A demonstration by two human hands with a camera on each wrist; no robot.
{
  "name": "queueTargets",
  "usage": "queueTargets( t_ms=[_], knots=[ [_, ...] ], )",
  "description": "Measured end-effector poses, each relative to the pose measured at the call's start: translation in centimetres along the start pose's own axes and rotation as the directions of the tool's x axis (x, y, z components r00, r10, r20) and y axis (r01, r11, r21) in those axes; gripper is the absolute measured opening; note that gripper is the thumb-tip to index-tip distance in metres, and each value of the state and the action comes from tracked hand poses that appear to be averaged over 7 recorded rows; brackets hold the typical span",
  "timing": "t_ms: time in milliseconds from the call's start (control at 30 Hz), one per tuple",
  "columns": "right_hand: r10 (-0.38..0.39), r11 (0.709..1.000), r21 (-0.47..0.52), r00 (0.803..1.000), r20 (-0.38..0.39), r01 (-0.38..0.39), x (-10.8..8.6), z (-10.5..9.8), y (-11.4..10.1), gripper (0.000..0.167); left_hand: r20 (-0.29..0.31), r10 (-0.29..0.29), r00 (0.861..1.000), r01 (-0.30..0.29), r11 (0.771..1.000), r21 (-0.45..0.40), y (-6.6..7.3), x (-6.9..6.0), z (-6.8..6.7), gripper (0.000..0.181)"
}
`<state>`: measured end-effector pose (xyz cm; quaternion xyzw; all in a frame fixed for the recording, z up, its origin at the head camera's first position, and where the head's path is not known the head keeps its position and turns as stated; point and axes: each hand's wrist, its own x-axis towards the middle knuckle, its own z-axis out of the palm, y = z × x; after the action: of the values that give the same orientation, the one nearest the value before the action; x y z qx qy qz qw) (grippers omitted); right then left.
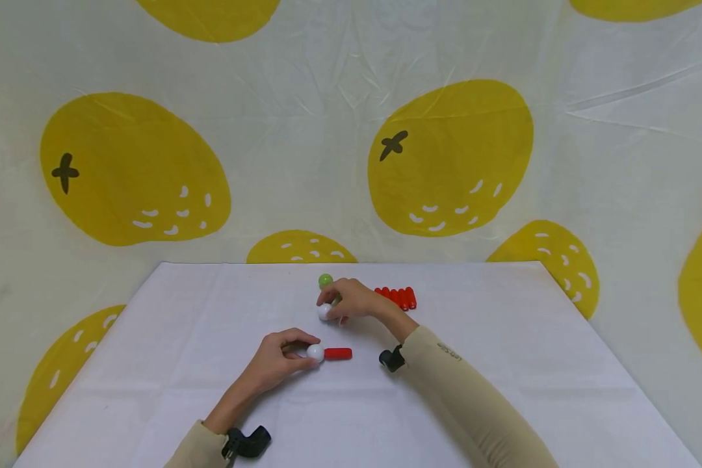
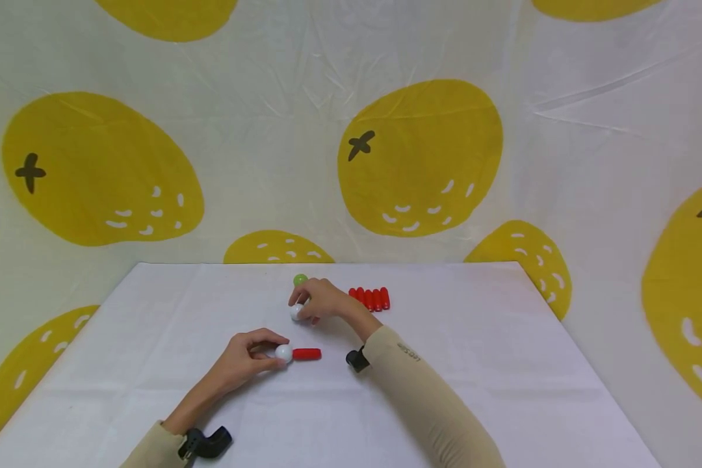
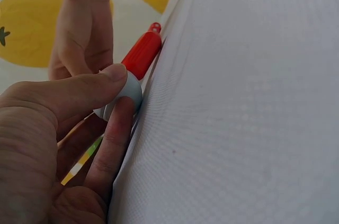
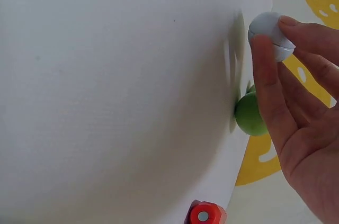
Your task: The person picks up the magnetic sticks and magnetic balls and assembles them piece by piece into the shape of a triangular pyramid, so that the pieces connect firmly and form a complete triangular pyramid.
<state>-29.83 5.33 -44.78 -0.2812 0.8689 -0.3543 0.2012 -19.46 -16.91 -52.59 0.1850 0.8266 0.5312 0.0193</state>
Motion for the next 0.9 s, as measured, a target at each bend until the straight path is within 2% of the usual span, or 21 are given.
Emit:
queueTargets(
  t_ms=[267, 467, 900],
  knots=[
    [0.018, 1.0, -0.003, 1.0, -0.005, -0.018, -0.6, 0.2, 0.5, 0.025, 0.0, -0.007, 1.0, 0.007, 1.0, 0.009, 0.1, -0.2, 0.0, 0.033],
    [0.034, 0.999, 0.006, 0.999, -0.024, -0.034, -1.8, 0.3, 0.4, 0.025, 0.002, 0.001, 1.0, -0.001, 1.0, 0.01, -0.1, -0.1, 0.0, 0.033],
    [0.011, 1.0, -0.023, 1.0, -0.016, -0.012, -4.2, 0.1, 0.7, 0.025, -0.003, -0.023, 1.0, 0.023, 1.0, 0.018, 0.4, -0.1, 0.1, 0.033]
  ],
)
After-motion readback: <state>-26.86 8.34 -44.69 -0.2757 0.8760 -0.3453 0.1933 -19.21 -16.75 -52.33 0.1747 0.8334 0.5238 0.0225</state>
